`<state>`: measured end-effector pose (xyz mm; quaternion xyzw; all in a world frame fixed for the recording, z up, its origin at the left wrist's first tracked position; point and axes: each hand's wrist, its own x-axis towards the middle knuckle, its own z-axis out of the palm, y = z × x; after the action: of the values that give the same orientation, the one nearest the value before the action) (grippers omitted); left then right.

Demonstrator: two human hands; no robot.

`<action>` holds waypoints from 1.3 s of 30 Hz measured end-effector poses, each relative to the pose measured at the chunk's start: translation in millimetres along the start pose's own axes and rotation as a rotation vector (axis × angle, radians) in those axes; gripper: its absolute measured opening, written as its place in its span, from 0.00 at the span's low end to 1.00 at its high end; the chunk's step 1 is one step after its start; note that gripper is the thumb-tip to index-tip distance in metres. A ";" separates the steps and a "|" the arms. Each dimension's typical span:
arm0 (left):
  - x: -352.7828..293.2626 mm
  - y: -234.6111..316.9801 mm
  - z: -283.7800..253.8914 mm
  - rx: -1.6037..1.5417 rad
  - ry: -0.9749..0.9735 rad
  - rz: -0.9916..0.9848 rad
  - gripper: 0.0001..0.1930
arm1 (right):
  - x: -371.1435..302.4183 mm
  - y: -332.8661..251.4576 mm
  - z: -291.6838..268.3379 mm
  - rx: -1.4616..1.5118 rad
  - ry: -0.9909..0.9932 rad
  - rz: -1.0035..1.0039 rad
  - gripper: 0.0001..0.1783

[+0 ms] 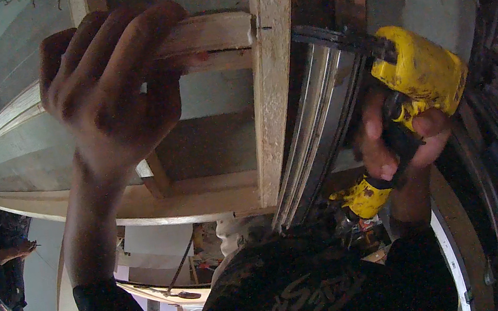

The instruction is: The person positions wooden strips onto a large frame and secures them with a yellow nail gun. They repeatedly align and fasten pieces while another person assists by holding the frame steady.

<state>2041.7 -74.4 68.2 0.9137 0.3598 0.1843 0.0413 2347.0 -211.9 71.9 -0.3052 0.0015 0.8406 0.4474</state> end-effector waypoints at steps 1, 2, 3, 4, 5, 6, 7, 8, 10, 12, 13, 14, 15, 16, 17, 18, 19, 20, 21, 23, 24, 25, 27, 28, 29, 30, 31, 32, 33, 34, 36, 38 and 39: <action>0.1 0.5 -1.0 -0.002 -0.006 0.002 0.20 | 0.3 1.3 0.1 0.011 0.001 -0.011 0.35; 0.3 0.7 -1.7 -0.006 -0.017 -0.010 0.20 | 0.6 1.8 0.5 0.015 0.013 -0.018 0.35; 0.2 0.9 -2.3 -0.010 -0.028 -0.022 0.20 | 1.1 2.2 0.9 0.028 0.014 -0.039 0.35; -0.3 1.0 -2.6 -0.016 -0.043 -0.041 0.20 | 1.2 3.1 1.7 0.031 0.025 -0.054 0.35; -0.7 0.3 -2.2 -0.012 -0.033 -0.027 0.20 | 1.6 2.5 2.2 0.033 0.021 -0.047 0.35; -2.0 0.0 -1.7 -0.010 -0.026 -0.021 0.20 | 1.4 2.9 2.9 0.034 0.018 -0.040 0.35; -2.8 -0.8 0.1 -0.018 -0.029 -0.032 0.20 | 1.3 2.0 3.3 0.032 0.002 -0.011 0.35; -4.1 -2.1 2.2 -0.006 0.004 -0.003 0.20 | 1.0 1.5 3.7 0.043 0.014 0.005 0.35; -5.9 -3.5 6.6 0.001 0.051 0.024 0.20 | -0.8 1.1 4.6 0.000 0.065 -0.006 0.35; -5.8 -4.1 9.1 -0.023 0.038 0.008 0.21 | -1.1 1.3 4.7 -0.010 0.085 -0.011 0.34; -2.9 -4.0 11.9 -0.044 0.034 0.003 0.21 | -0.6 -1.0 3.6 -0.012 0.064 -0.006 0.34; -0.7 -4.5 12.6 -0.035 0.070 0.018 0.22 | -0.1 -1.6 4.3 -0.003 0.059 -0.008 0.34; 2.8 -5.0 13.7 -0.037 0.102 0.030 0.22 | 1.0 -1.8 4.4 -0.006 0.043 0.004 0.34; 6.1 -5.4 13.9 -0.036 0.137 0.035 0.23 | 2.1 -2.3 5.5 0.005 0.041 0.004 0.34; 8.0 -4.7 12.4 -0.043 0.125 0.035 0.23 | 3.4 -2.8 6.9 0.015 0.038 0.004 0.33; 9.2 -4.0 9.9 -0.045 0.118 0.025 0.23 | 4.5 -3.5 8.3 0.012 0.023 0.006 0.33; 9.6 -4.5 9.4 -0.052 0.149 0.030 0.23 | 6.5 -3.9 9.1 0.009 0.008 0.008 0.33; 9.6 -5.0 8.7 -0.048 0.116 0.019 0.23 | 7.0 -4.7 9.5 0.021 -0.012 0.005 0.33; 7.5 -6.2 8.9 -0.048 0.122 0.021 0.23 | 7.0 -4.8 9.4 0.004 -0.013 0.012 0.33; 1.4 -8.1 9.7 -0.038 0.132 0.032 0.23 | 3.3 -5.1 6.3 -0.005 -0.029 0.010 0.33; -1.7 -9.0 10.4 -0.030 0.135 0.039 0.23 | 0.3 -4.5 3.7 -0.024 -0.033 -0.007 0.33; -4.9 -8.6 11.6 -0.006 0.096 -0.011 0.22 | -3.6 -3.8 0.0 -0.045 -0.042 -0.023 0.33; -8.2 -4.3 15.8 -0.069 0.132 0.045 0.23 | -14.1 -2.5 -5.3 -0.074 0.081 -0.046 0.34; -9.4 -3.6 11.7 -0.066 0.117 0.006 0.23 | -21.8 0.2 -3.4 -0.072 0.179 -0.053 0.35; -5.6 0.6 12.3 -0.282 0.106 -0.027 0.25 | -25.9 2.3 -3.1 -0.126 0.265 -0.017 0.35; -7.2 7.5 5.7 -0.145 0.003 0.017 0.25 | -31.5 3.4 0.2 -0.071 0.228 -0.049 0.36; -3.5 12.5 4.8 -0.217 0.007 -0.013 0.23 | -35.5 5.5 2.7 -0.051 0.249 -0.050 0.36; -3.0 15.6 1.8 -0.318 -0.035 -0.034 0.21 | -39.1 7.1 5.8 -0.088 0.190 -0.042 0.35; -1.7 18.7 1.0 -0.318 -0.026 -0.018 0.21 | -40.9 10.0 8.5 -0.043 0.086 -0.082 0.35; -2.7 17.4 0.2 -0.219 -0.081 -0.001 0.19 | -41.0 10.8 11.5 -0.086 0.108 -0.038 0.34; -8.2 14.7 -0.1 -0.181 0.059 0.046 0.20 | -42.1 15.2 17.3 -0.031 0.271 -0.033 0.32; -16.0 14.3 -0.5 -0.198 -0.102 -0.121 0.21 | -44.3 16.6 21.2 -0.027 0.350 -0.038 0.36; -19.3 19.4 -0.6 -0.218 -0.100 -0.037 0.21 | -50.1 16.9 21.1 -0.052 0.338 -0.030 0.41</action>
<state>2041.0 -101.7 66.9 0.9052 0.3519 0.1755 0.1615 2344.2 -253.8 110.3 -0.4536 0.0505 0.7704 0.4452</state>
